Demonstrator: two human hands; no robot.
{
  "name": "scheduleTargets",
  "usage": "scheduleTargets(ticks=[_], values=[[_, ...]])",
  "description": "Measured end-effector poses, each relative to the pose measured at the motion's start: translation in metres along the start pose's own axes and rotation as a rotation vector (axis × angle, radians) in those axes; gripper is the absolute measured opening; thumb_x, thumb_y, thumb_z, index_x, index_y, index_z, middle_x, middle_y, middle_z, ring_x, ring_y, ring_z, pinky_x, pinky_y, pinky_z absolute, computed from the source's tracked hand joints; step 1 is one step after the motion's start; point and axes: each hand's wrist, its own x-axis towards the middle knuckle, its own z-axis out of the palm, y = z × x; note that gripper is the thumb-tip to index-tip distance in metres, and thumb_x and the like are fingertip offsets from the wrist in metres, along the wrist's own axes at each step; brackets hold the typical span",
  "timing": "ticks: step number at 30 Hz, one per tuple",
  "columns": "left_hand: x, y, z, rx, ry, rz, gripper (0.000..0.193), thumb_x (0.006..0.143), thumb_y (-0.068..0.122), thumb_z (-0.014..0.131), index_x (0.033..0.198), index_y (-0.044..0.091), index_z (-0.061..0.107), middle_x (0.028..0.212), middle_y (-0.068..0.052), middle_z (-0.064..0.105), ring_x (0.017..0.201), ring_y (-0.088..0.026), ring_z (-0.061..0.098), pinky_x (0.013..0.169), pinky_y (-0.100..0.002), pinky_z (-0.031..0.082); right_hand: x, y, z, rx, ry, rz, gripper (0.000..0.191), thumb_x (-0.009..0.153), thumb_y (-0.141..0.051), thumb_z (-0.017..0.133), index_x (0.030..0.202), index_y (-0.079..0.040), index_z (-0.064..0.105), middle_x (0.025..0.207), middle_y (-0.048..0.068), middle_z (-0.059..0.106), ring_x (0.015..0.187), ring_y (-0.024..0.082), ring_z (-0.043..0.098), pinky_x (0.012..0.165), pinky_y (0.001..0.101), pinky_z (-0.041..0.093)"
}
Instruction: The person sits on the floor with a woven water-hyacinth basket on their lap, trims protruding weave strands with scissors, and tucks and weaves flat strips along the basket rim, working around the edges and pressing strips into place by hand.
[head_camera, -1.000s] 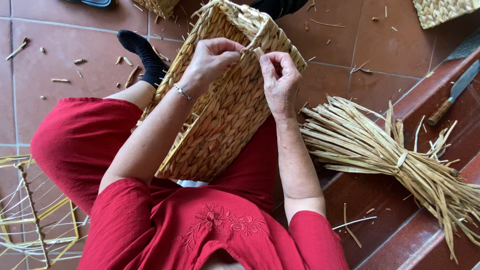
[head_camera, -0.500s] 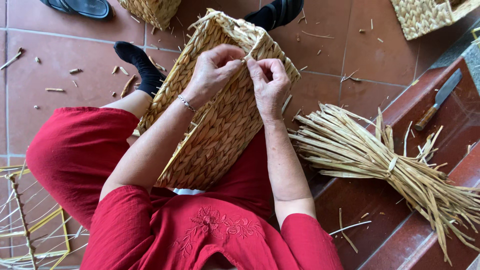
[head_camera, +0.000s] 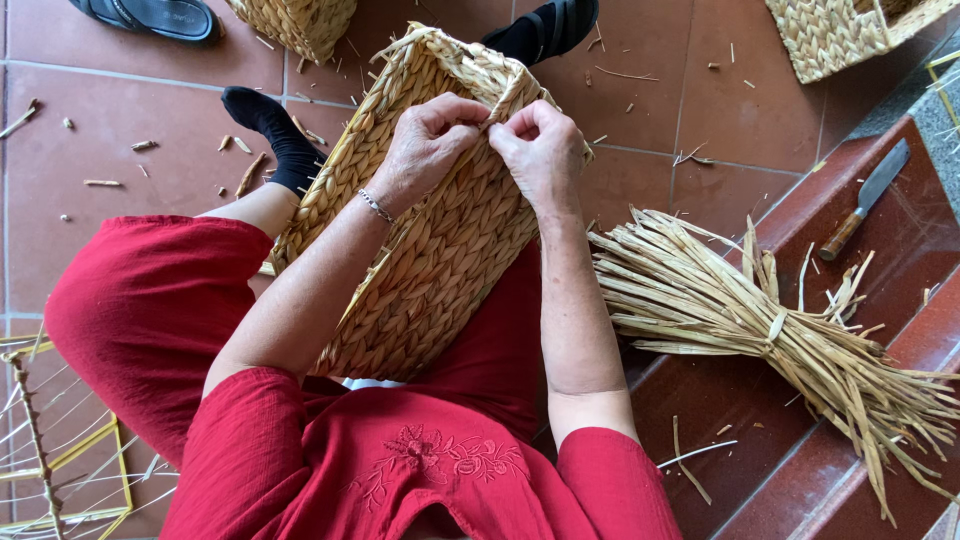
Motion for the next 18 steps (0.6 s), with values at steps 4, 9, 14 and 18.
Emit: scheduleTargets(ticks=[4,9,14,18], values=[[-0.001,0.005,-0.005,0.031,-0.025,0.125,0.021,0.096,0.008,0.068,0.114,0.001,0.075,0.102,-0.003,0.072,0.094,-0.010,0.067,0.084,-0.024,0.056,0.000,-0.007,0.002,-0.061,0.095,-0.047,0.017,0.075,-0.019,0.082,0.071,-0.007,0.071,0.065,0.004,0.072,0.058,0.015,0.069,0.060,0.0326,0.056],[0.007,0.009,-0.008,0.029,-0.042,-0.069,0.022,0.098,0.016,0.067,0.112,0.003,0.077,0.092,0.001,0.076,0.083,-0.008,0.068,0.076,-0.024,0.058,-0.006,-0.008,0.010,-0.021,0.193,-0.150,0.019,0.079,-0.018,0.081,0.072,-0.005,0.070,0.065,0.006,0.072,0.057,0.017,0.069,0.059,0.0337,0.056],[0.023,0.006,-0.015,-0.111,-0.110,-0.309,0.025,0.100,0.025,0.069,0.111,0.004,0.078,0.086,-0.003,0.074,0.071,-0.008,0.068,0.061,-0.026,0.058,-0.015,-0.001,0.013,0.041,0.117,-0.156,0.017,0.088,-0.016,0.080,0.082,-0.004,0.070,0.068,0.002,0.071,0.061,0.010,0.067,0.059,0.0274,0.054],[0.034,-0.001,-0.023,-0.148,-0.255,-0.290,0.023,0.098,0.023,0.071,0.112,0.005,0.077,0.087,-0.002,0.075,0.072,-0.007,0.071,0.061,-0.025,0.063,-0.016,0.007,0.007,0.364,0.023,-0.092,0.018,0.095,-0.014,0.081,0.085,-0.004,0.070,0.073,-0.004,0.063,0.065,0.002,0.051,0.056,0.0225,0.044]])
